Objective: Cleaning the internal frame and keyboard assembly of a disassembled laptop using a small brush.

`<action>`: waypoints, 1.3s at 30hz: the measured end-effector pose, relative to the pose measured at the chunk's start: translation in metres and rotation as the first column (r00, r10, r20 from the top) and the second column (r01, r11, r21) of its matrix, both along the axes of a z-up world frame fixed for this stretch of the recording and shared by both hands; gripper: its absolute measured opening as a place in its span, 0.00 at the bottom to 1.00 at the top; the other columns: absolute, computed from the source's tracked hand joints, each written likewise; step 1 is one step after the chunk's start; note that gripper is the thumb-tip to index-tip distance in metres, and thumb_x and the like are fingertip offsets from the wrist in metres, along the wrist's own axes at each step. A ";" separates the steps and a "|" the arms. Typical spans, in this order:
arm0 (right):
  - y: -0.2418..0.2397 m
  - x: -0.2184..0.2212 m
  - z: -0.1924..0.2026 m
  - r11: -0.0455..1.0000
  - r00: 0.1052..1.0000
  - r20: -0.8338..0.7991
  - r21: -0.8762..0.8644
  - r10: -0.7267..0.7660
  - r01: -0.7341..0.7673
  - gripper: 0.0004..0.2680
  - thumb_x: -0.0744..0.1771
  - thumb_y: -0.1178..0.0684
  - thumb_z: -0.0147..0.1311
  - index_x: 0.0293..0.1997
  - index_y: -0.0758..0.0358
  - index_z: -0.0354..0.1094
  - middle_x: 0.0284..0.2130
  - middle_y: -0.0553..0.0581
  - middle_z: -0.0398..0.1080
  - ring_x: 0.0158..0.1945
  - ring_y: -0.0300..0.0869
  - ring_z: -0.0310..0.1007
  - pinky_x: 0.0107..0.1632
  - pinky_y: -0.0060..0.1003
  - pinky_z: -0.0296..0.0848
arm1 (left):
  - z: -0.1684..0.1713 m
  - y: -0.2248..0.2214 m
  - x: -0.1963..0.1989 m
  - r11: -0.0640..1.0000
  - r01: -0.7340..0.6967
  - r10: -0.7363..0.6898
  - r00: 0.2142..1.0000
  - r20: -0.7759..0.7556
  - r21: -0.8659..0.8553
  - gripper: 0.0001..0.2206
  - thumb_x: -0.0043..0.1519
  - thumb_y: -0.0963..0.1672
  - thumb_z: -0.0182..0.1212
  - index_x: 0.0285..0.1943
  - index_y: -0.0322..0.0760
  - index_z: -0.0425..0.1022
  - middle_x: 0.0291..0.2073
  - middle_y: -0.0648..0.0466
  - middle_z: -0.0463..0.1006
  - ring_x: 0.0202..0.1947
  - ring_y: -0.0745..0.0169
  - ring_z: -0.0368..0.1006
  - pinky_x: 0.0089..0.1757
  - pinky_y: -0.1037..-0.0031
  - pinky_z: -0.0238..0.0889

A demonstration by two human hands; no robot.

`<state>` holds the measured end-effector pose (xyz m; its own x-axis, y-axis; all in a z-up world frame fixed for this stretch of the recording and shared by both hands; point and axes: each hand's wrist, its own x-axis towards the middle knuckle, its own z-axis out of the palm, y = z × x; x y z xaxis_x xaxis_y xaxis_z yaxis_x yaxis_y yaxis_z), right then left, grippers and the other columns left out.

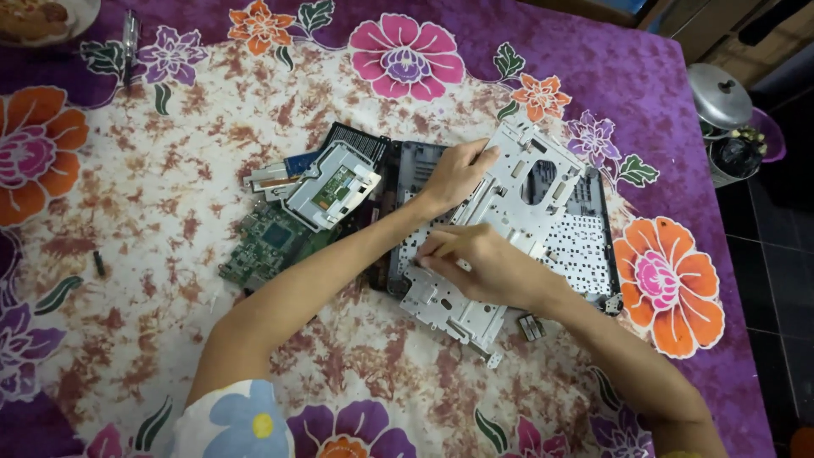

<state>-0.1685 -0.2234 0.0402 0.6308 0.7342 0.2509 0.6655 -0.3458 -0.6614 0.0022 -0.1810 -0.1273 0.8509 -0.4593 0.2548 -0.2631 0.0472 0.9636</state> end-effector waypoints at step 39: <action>0.015 -0.002 0.025 0.943 0.943 -0.145 -0.105 0.300 -0.316 0.03 0.66 0.68 0.52 0.34 0.78 0.71 0.25 0.66 0.74 0.26 0.51 0.81 0.28 0.33 0.77 | 0.028 0.011 -0.018 0.998 0.056 -0.055 0.997 -0.053 0.027 0.36 0.70 0.57 0.44 0.71 0.15 0.57 0.46 0.32 0.79 0.43 0.50 0.79 0.41 0.67 0.70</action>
